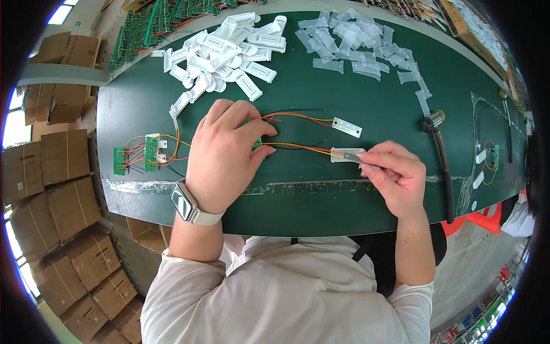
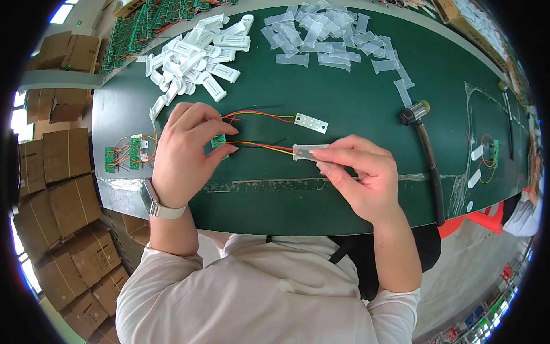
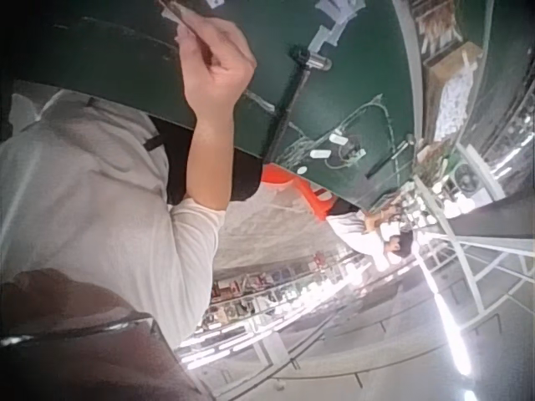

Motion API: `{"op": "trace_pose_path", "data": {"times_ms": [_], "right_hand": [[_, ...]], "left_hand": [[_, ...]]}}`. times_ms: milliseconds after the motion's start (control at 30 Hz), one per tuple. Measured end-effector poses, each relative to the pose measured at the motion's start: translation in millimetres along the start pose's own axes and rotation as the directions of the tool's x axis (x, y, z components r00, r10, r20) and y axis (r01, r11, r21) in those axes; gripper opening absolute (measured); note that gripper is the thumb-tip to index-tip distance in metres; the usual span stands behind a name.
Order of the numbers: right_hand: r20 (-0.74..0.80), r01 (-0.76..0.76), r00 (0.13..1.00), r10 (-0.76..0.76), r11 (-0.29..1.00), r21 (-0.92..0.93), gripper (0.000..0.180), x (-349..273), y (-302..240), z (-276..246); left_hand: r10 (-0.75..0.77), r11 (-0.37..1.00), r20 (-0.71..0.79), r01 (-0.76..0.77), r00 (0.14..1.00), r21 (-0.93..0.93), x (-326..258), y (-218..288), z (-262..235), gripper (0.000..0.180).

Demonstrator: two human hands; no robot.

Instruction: Manually assemble and secure small plastic covers onto LED components using a hammer.

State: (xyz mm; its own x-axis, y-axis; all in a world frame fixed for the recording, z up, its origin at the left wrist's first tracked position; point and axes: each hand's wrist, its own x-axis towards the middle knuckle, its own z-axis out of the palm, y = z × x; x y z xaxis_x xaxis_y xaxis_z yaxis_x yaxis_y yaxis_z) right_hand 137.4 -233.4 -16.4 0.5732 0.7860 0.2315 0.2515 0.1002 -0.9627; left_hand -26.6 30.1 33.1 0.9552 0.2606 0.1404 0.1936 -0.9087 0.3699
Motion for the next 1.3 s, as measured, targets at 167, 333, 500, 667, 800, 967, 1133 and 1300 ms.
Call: {"op": "trace_pose_path", "data": {"times_ms": [167,333,500,667,800,967,1133,1300], "right_hand": [[0.111,-0.326,0.945,0.307,0.870,0.368,0.021,-3,-17,-6],[0.005,-0.125,0.991,0.133,0.920,0.371,0.024,-5,-6,6],[-0.087,-0.001,0.996,0.002,1.000,0.014,0.027,-8,3,8],[-0.088,0.129,0.977,-0.193,0.870,-0.475,0.029,-3,-2,7],[0.043,0.300,0.939,-0.341,0.750,-0.590,0.032,3,9,3],[0.112,0.314,0.944,-0.310,0.747,-0.586,0.030,10,8,7],[0.136,0.324,0.943,-0.303,0.748,-0.580,0.029,11,8,6],[0.183,0.351,0.935,-0.304,0.720,-0.599,0.032,11,6,5]], "left_hand": [[0.031,0.998,0.015,-0.030,0.999,-0.050,-1,-3,-1,0.025],[0.028,0.996,0.034,-0.025,0.999,-0.090,1,-5,-3,0.020],[0.063,0.991,0.023,-0.060,0.998,-0.116,2,-6,-2,0.014],[0.052,0.990,0.047,-0.045,0.998,-0.133,3,-10,1,0.014],[0.058,0.995,0.024,-0.056,0.998,-0.077,4,-12,5,0.015],[0.071,0.997,0.061,-0.069,0.996,-0.024,3,-9,-4,0.016],[0.052,0.999,0.060,-0.051,0.997,-0.015,2,-10,-2,0.019],[0.024,1.000,0.043,-0.023,0.999,-0.011,0,-12,-2,0.019]]}}
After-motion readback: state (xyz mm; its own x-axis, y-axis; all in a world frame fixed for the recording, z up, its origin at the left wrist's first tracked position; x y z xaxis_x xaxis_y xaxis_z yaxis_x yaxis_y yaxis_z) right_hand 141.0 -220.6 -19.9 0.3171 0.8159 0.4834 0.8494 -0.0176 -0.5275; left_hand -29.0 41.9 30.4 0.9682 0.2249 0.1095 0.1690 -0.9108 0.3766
